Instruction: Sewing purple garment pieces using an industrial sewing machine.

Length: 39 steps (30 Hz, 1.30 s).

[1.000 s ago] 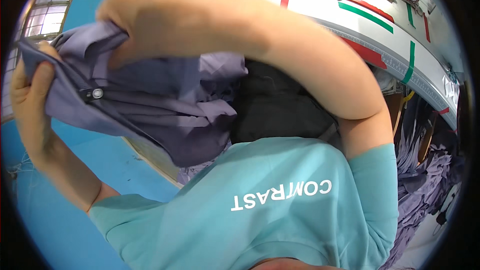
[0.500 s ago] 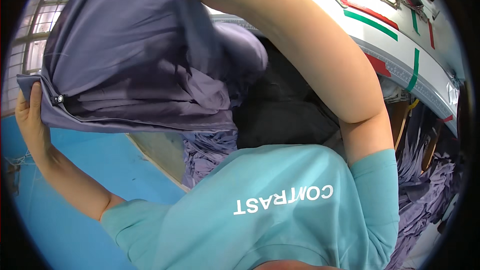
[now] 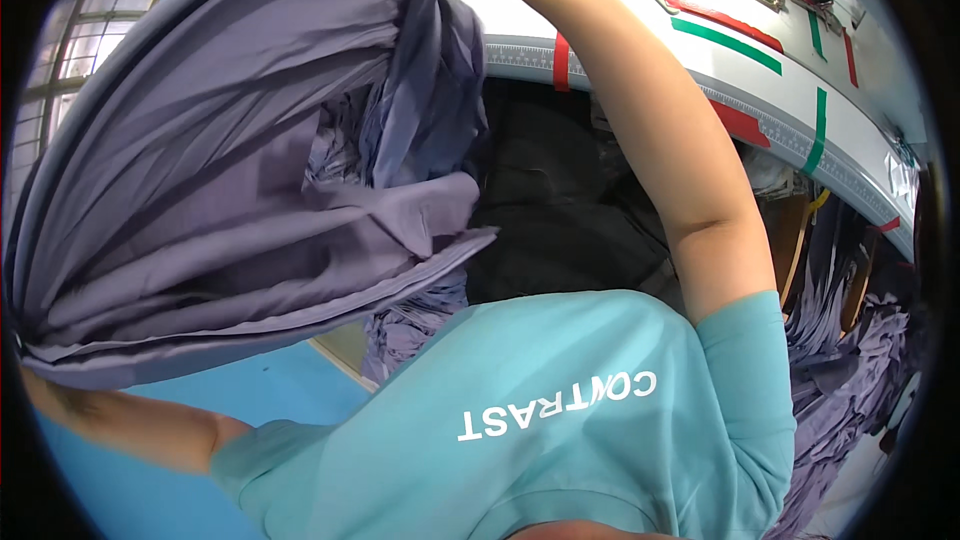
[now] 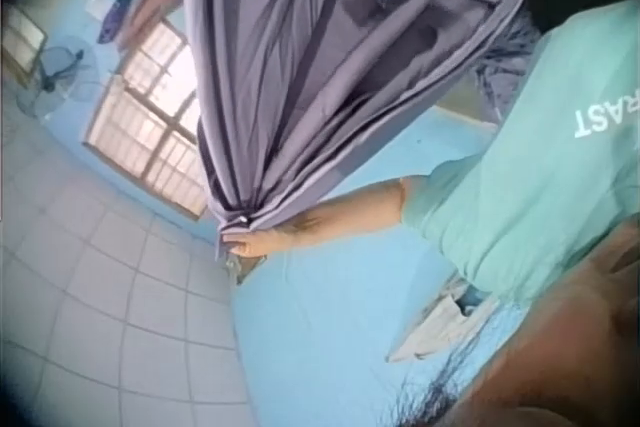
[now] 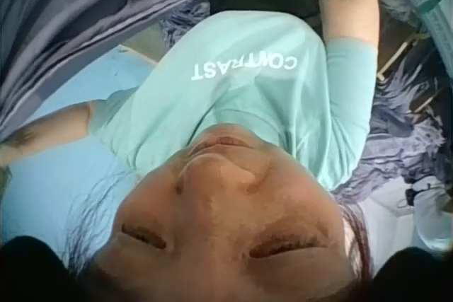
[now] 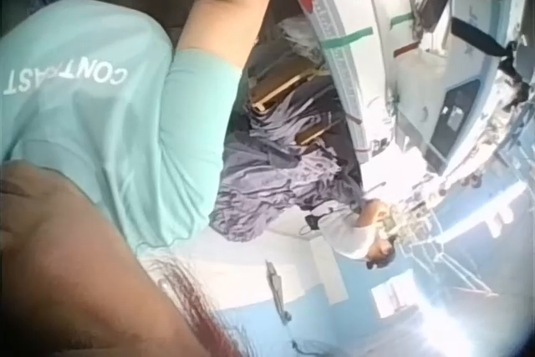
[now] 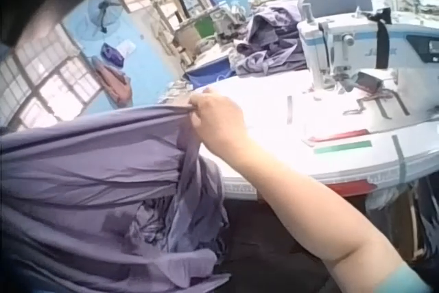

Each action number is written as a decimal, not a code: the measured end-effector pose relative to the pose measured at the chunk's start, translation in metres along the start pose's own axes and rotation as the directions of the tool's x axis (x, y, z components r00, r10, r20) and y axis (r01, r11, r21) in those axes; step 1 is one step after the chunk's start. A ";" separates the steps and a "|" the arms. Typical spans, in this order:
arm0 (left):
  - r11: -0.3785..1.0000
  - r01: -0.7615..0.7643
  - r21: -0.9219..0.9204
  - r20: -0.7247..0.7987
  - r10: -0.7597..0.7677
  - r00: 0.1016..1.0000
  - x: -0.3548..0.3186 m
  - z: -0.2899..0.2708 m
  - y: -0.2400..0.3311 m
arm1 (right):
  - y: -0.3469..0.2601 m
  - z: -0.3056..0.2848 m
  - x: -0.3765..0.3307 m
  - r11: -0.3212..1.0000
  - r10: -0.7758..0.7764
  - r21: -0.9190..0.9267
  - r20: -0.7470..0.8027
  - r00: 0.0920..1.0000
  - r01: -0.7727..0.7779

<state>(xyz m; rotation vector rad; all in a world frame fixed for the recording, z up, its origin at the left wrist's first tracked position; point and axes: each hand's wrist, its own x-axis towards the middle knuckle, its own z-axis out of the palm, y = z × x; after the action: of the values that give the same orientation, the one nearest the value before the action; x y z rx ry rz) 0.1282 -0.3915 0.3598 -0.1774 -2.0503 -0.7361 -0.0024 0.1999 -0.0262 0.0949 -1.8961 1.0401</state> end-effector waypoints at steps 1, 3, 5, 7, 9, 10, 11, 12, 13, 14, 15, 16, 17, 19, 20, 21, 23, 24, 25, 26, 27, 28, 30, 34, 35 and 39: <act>1.000 -0.005 0.002 -0.019 0.005 1.000 0.001 -0.002 0.000 | 0.000 -0.009 0.002 0.994 0.021 0.111 -0.021 1.000 -0.019; 1.000 -0.009 -0.006 -0.045 0.009 0.999 0.003 0.001 0.001 | -0.006 -0.023 0.010 0.955 0.045 0.292 0.014 0.999 -0.047; 1.000 -0.009 -0.010 -0.054 0.008 0.999 0.005 0.007 -0.001 | -0.022 -0.040 0.017 0.795 0.006 0.605 0.060 0.998 -0.041; 1.000 -0.006 -0.019 -0.040 0.005 0.999 0.008 0.011 -0.008 | -0.037 -0.061 0.017 0.687 -0.046 0.727 0.056 0.997 -0.009; 1.000 -0.003 -0.028 -0.038 0.002 0.999 0.013 0.014 -0.018 | -0.044 -0.080 0.010 0.869 -0.229 0.495 0.355 0.906 0.026; 0.999 0.008 -0.033 -0.026 -0.008 1.000 0.015 0.017 -0.021 | -0.043 -0.086 0.004 0.911 -0.343 0.368 0.425 0.838 0.186; 0.999 0.011 -0.038 -0.018 -0.011 1.000 0.016 0.024 -0.021 | -0.036 -0.090 -0.001 0.894 -0.446 0.270 0.485 0.752 0.357; 0.999 0.019 -0.041 -0.003 -0.019 1.000 0.014 0.034 -0.017 | -0.028 -0.088 -0.008 0.918 -0.397 0.236 0.553 0.733 0.320; 1.000 -0.016 -0.006 -0.051 0.015 0.999 0.009 0.050 -0.010 | -0.023 -0.086 -0.013 0.938 -0.345 0.196 0.617 0.708 0.287; 0.998 0.034 -0.054 0.038 -0.032 0.999 -0.001 0.070 0.003 | -0.017 -0.072 -0.020 0.947 -0.321 0.221 0.585 0.745 0.235; 0.997 0.051 -0.051 0.079 -0.047 0.996 -0.015 0.098 0.020 | -0.020 -0.062 -0.024 0.951 -0.296 0.250 0.551 0.780 0.184; 0.995 0.089 -0.040 0.128 -0.083 0.988 -0.034 0.129 0.041 | -0.018 -0.047 -0.029 0.949 -0.270 0.283 0.516 0.813 0.135; 0.986 0.164 -0.003 0.186 -0.161 0.969 -0.057 0.169 0.063 | -0.031 -0.034 -0.028 0.917 -0.301 0.382 0.466 0.832 0.117; 0.971 0.238 0.004 0.530 -0.204 0.823 -0.121 0.239 0.106 | -0.057 -0.010 -0.024 0.830 -0.335 0.554 0.400 0.853 0.066; 0.980 0.190 0.064 0.742 -0.174 0.647 -0.152 0.270 0.124 | -0.068 -0.007 -0.021 0.780 -0.348 0.625 0.389 0.853 0.034; 0.993 0.114 0.004 0.916 -0.049 0.398 -0.186 0.301 0.132 | -0.075 -0.011 -0.019 0.784 -0.337 0.621 0.417 0.844 0.006; 0.959 -0.046 -0.279 0.949 0.282 0.139 -0.230 0.342 0.146 | -0.073 -0.031 -0.017 0.812 -0.349 0.584 0.493 0.797 -0.005; 0.926 -0.060 -0.372 0.917 0.377 0.132 -0.235 0.350 0.151 | -0.066 -0.043 -0.018 0.825 -0.349 0.566 0.512 0.785 -0.002; 0.925 -0.025 -0.378 0.911 0.377 0.169 -0.239 0.355 0.152 | -0.058 -0.050 -0.023 0.825 -0.368 0.565 0.498 0.785 0.029; 0.944 0.033 -0.327 0.928 0.314 0.201 -0.236 0.355 0.151 | -0.049 -0.054 -0.029 0.856 -0.311 0.516 0.566 0.764 -0.034; 0.962 -0.018 -0.273 0.938 0.270 0.219 -0.228 0.354 0.150 | -0.040 -0.053 -0.036 0.917 -0.270 0.398 0.646 0.714 -0.014; 0.941 0.001 -0.339 0.919 0.331 0.213 -0.220 0.350 0.148 | -0.033 -0.050 -0.042 0.941 -0.280 0.334 0.676 0.682 0.055; 0.966 0.080 -0.246 0.925 0.209 0.317 -0.204 0.341 0.144 | -0.025 -0.036 -0.046 0.974 -0.207 0.212 0.685 0.699 0.080; 0.981 -0.005 -0.195 0.913 0.183 0.364 -0.193 0.336 0.124 | -0.032 -0.036 -0.027 0.651 0.186 0.568 0.523 0.832 -0.503; 0.969 0.019 -0.246 0.908 0.223 0.355 -0.191 0.335 0.116 | -0.037 -0.044 -0.021 0.679 0.137 0.583 0.496 0.858 -0.446; 0.972 0.076 -0.221 0.806 0.138 0.575 -0.161 0.310 0.073 | -0.045 -0.089 0.002 0.842 -0.050 0.395 0.735 0.676 -0.367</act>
<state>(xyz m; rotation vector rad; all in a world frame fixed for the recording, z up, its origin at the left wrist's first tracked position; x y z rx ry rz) 0.0242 -0.1322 0.1373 -0.8369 -2.8220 -0.9902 0.0789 0.2341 0.0210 0.7729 -2.2786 1.8308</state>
